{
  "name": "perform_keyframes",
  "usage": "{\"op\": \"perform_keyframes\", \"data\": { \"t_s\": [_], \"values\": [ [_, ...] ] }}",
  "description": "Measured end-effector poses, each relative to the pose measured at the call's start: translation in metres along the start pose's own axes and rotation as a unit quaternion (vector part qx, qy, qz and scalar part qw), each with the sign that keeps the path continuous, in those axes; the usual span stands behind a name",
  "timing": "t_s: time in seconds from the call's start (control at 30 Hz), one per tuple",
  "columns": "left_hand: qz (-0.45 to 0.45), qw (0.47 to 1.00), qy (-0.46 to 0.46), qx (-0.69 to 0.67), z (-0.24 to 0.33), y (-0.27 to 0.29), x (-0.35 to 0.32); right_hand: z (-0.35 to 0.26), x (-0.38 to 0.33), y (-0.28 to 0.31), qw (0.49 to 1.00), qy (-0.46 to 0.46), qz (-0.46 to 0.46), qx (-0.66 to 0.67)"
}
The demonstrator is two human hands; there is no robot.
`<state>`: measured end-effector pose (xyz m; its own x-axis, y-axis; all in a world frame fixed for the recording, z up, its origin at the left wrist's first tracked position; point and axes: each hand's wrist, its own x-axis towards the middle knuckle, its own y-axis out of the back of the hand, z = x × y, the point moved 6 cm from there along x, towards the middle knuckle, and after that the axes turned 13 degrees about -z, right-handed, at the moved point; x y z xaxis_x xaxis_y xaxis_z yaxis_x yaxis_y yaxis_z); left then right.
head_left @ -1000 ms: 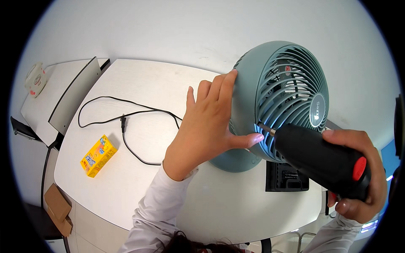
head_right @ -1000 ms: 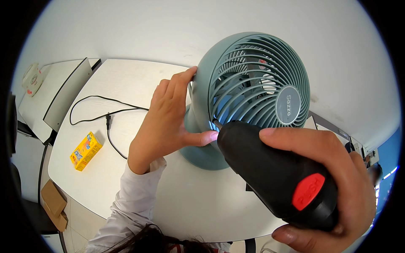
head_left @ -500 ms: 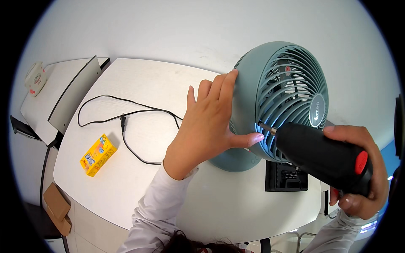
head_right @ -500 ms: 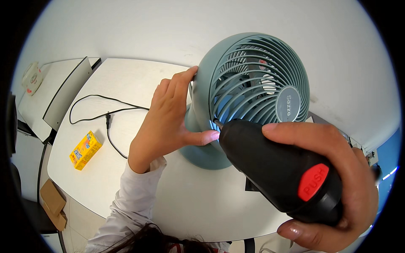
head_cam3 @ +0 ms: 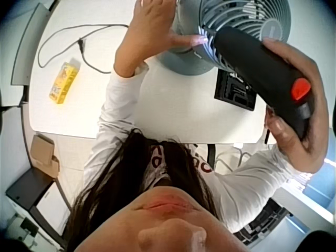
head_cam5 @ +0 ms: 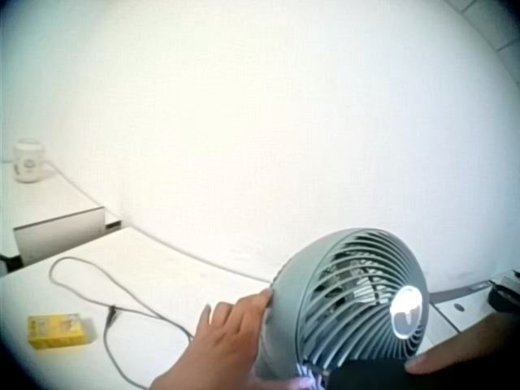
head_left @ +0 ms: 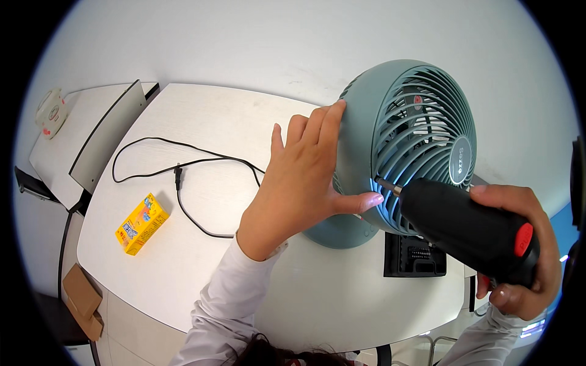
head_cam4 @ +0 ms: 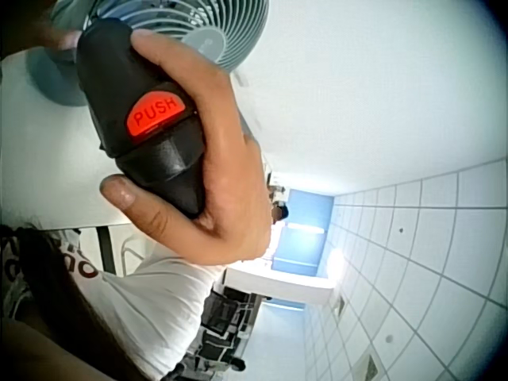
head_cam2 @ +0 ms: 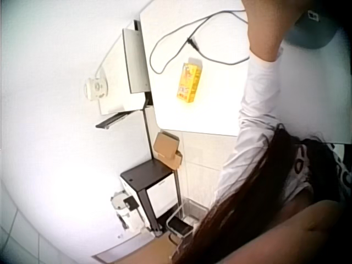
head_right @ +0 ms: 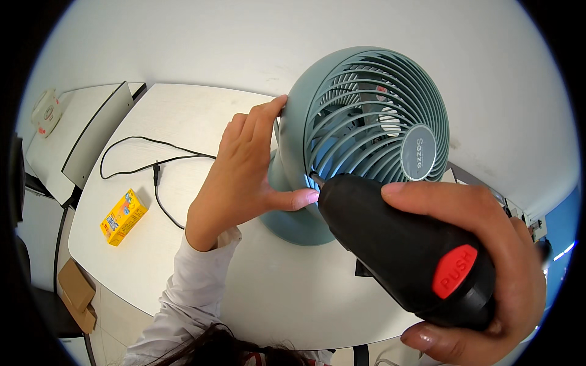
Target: The person uses a cordless electric screwdriver to fasten screws into the base of a teal-colored desk fan. They rotate the fan to access different screw locations and continue tightening them throughout the clip.
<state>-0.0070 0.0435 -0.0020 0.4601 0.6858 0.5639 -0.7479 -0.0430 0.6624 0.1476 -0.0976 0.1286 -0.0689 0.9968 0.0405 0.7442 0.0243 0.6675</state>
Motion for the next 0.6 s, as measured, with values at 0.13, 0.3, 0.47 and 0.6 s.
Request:
{"op": "perform_keyframes", "data": {
  "t_s": [0.13,0.3,0.47,0.6],
  "values": [
    [-0.01,1.0,0.003,-0.002,0.0001,-0.0001,0.0007,0.0004,-0.0009,-0.0006,1.0,0.0,0.007,0.002],
    [-0.002,1.0,0.001,0.0,0.0003,-0.0002,0.0001,-0.0005,-0.0006,0.0,1.0,0.006,-0.005,0.0],
    [-0.007,1.0,0.004,0.002,-0.0005,0.0002,0.0,0.0005,-0.0003,0.0008,1.0,0.01,-0.012,0.004],
    [-0.007,1.0,0.004,0.0,-0.0001,-0.0004,0.0,0.0037,-0.0016,0.001,1.0,0.017,0.008,0.018]
  ]
}}
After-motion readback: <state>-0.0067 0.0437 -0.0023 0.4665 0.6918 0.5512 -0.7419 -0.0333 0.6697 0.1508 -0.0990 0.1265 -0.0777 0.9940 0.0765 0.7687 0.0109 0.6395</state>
